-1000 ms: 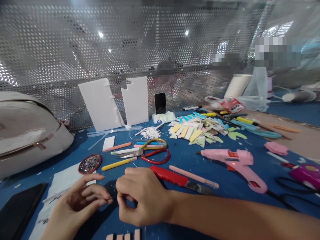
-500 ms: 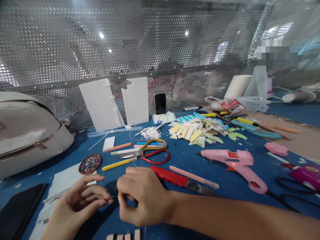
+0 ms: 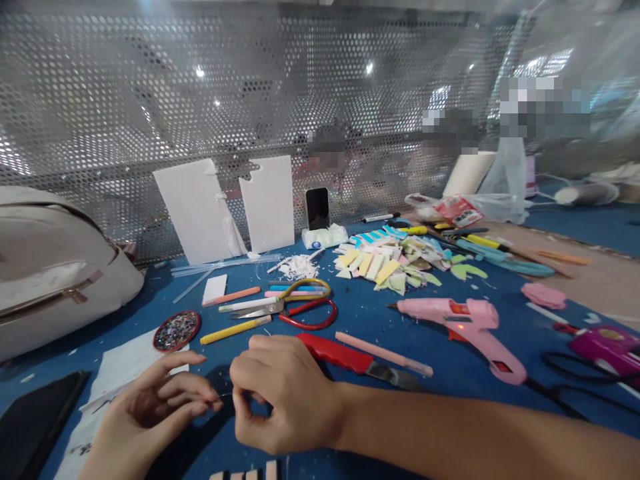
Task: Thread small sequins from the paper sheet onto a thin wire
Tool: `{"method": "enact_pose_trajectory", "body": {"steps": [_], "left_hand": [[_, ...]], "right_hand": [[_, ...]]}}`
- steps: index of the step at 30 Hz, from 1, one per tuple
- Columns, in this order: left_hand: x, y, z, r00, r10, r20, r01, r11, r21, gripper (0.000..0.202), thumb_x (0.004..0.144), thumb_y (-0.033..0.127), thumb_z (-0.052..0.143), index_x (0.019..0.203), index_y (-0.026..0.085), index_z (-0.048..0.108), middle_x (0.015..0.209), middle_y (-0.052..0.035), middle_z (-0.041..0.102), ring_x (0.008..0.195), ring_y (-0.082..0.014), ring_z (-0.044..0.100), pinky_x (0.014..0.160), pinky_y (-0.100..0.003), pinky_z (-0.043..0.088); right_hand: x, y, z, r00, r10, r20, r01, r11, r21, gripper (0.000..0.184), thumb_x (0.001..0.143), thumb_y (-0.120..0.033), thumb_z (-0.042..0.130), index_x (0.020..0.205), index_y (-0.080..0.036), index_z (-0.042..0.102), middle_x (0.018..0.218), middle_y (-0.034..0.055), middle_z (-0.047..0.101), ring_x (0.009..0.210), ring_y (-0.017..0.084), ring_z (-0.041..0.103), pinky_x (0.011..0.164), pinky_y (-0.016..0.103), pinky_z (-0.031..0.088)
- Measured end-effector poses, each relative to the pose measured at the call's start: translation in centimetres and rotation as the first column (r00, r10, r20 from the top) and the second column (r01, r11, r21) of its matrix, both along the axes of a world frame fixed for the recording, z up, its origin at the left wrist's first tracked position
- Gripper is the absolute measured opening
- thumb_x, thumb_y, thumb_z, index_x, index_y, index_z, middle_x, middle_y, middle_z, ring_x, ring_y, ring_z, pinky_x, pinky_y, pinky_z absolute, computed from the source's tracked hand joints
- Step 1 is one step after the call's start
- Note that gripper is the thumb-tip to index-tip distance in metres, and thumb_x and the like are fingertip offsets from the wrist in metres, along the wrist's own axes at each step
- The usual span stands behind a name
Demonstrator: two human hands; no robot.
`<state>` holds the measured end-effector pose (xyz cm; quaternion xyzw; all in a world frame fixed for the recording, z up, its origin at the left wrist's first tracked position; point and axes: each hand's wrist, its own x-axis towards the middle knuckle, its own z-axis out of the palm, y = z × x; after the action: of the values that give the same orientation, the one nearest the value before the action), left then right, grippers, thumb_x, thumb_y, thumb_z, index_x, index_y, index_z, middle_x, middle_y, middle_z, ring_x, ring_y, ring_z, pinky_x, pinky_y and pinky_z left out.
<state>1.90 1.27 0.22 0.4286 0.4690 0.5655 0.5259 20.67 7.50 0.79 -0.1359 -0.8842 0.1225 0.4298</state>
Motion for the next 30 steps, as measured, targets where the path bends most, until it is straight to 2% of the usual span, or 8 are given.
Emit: {"method": "enact_pose_trajectory", "body": {"steps": [18,30], "left_hand": [[-0.15,-0.06,-0.24,1.0,-0.021,0.011,0.021,1.0,-0.005,0.038,0.067,0.019,0.084,0.099,0.021,0.062,0.068,0.0004,0.078,0.066,-0.0154,0.073,0.066,-0.02,0.057],[0.04,-0.1,-0.19,1.0,0.014,0.018,-0.014,1.0,-0.019,0.041,0.064,0.024,0.087,0.097,0.021,0.064,0.066,-0.0003,0.077,0.064,-0.0165,0.073,0.066,-0.022,0.058]], "right_hand": [[0.01,0.03,0.17,1.0,0.0,0.005,0.0,0.998,0.055,0.017,0.073,-0.006,0.044,0.068,-0.02,0.034,0.06,-0.0035,0.037,0.057,0.011,0.033,0.054,0.028,0.024],[0.06,0.1,0.12,0.999,-0.035,0.009,0.034,0.993,0.115,0.016,0.072,-0.007,0.045,0.066,-0.019,0.037,0.06,-0.0028,0.039,0.058,0.012,0.031,0.053,0.028,0.025]]}}
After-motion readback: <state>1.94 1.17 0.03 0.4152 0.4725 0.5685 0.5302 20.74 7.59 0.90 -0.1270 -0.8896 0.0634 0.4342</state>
